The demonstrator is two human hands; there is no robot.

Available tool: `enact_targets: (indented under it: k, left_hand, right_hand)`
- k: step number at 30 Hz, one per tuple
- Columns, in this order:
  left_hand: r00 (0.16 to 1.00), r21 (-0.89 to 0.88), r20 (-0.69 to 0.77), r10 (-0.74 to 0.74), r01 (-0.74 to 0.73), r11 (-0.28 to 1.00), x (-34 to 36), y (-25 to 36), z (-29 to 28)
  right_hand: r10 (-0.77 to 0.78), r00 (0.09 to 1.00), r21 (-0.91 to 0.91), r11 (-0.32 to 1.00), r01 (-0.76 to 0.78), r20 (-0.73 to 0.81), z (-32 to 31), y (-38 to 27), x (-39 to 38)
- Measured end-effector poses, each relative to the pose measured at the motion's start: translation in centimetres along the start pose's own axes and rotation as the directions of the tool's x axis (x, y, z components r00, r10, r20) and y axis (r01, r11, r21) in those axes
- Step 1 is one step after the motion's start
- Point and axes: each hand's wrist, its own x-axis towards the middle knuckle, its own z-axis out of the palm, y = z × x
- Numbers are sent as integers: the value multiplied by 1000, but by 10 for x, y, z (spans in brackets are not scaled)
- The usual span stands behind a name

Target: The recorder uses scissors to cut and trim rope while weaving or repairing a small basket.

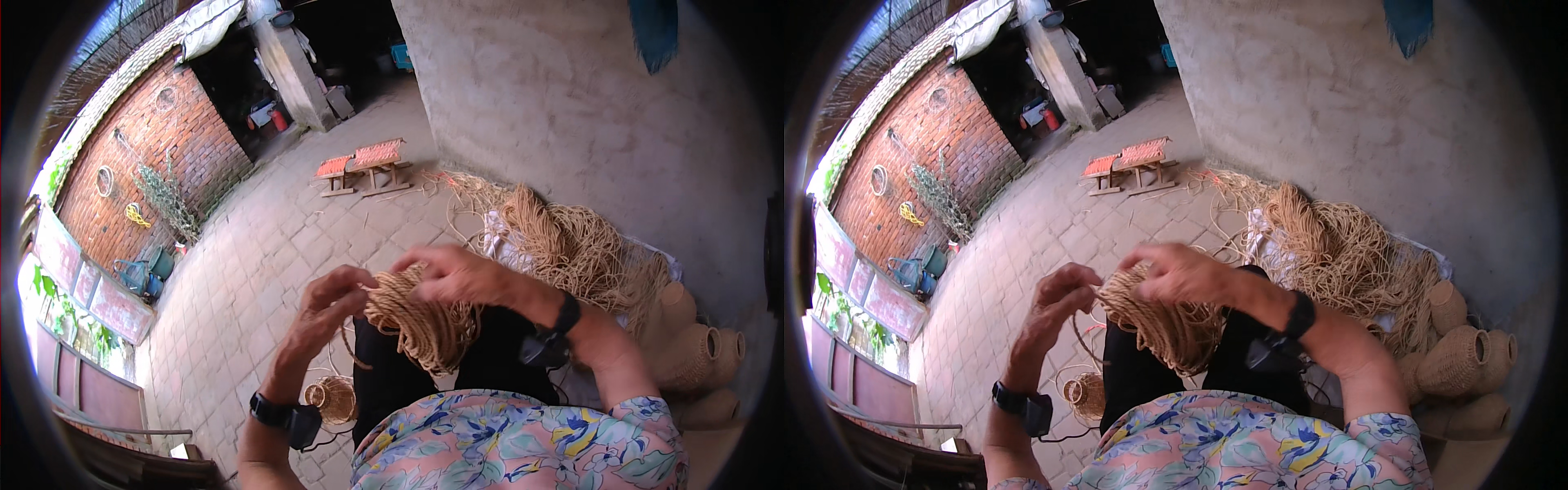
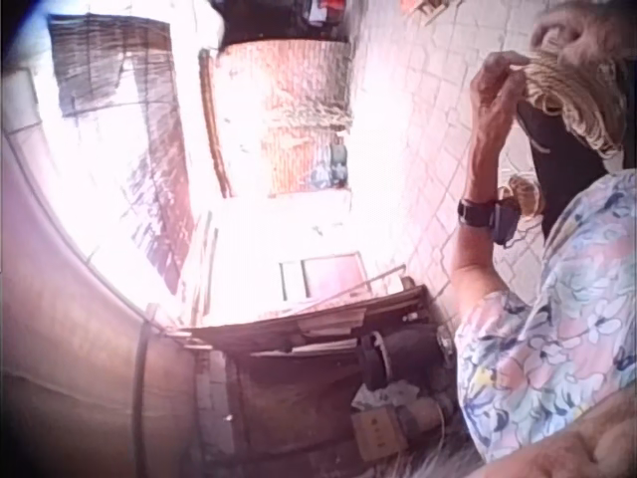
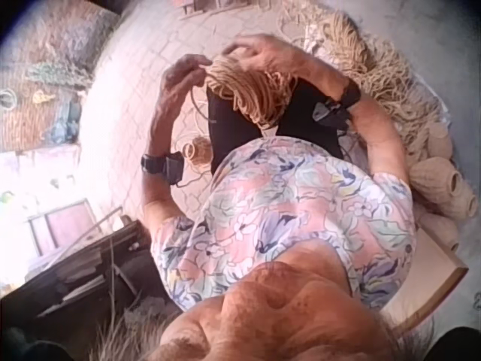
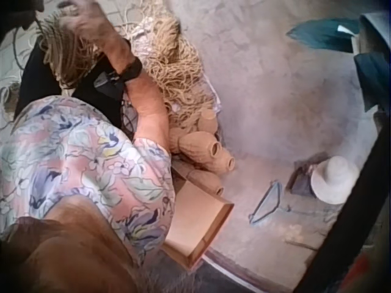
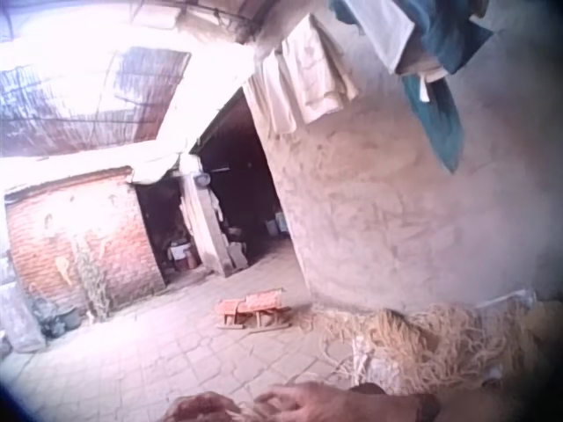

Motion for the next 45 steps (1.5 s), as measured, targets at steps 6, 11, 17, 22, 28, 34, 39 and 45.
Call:
enact_targets:
  k: [6,11,17,22,28,34,39,45]
  left_hand:
    - [983,-62,142,113,-105,993,19,8,18]
    - [773,-100,-623,119,-230,968,16,-18,5]
    - [849,339,-430,308,-164,926,-7,-59,65]
    - [845,765,-105,524,-268,586,-5,-64,54]
    - [860,-111,-492,136,-217,970,-4,-52,42]
    - [945,463,-24,326,-279,841,-4,-51,62]
    - [949,252,-176,260,-212,944,-27,-58,60]
    - [998,104,13,-57,55,993,-28,-48,50]
  right_hand:
    - [-181,983,31,983,180,21,35,33,23]
    - [1,988,298,953,46,-153,15,18,8]
    - [21,981,337,940,47,-195,19,5,8]
    - [-25,982,319,944,84,-186,15,5,4]
    - [-59,973,97,992,83,-224,14,18,1]
    - [-301,925,-227,941,249,-232,47,-7,-11]
    - [-667,744,-771,463,438,22,60,-11,-12]
    - [-448,858,-528,806,267,-250,25,2,-8]
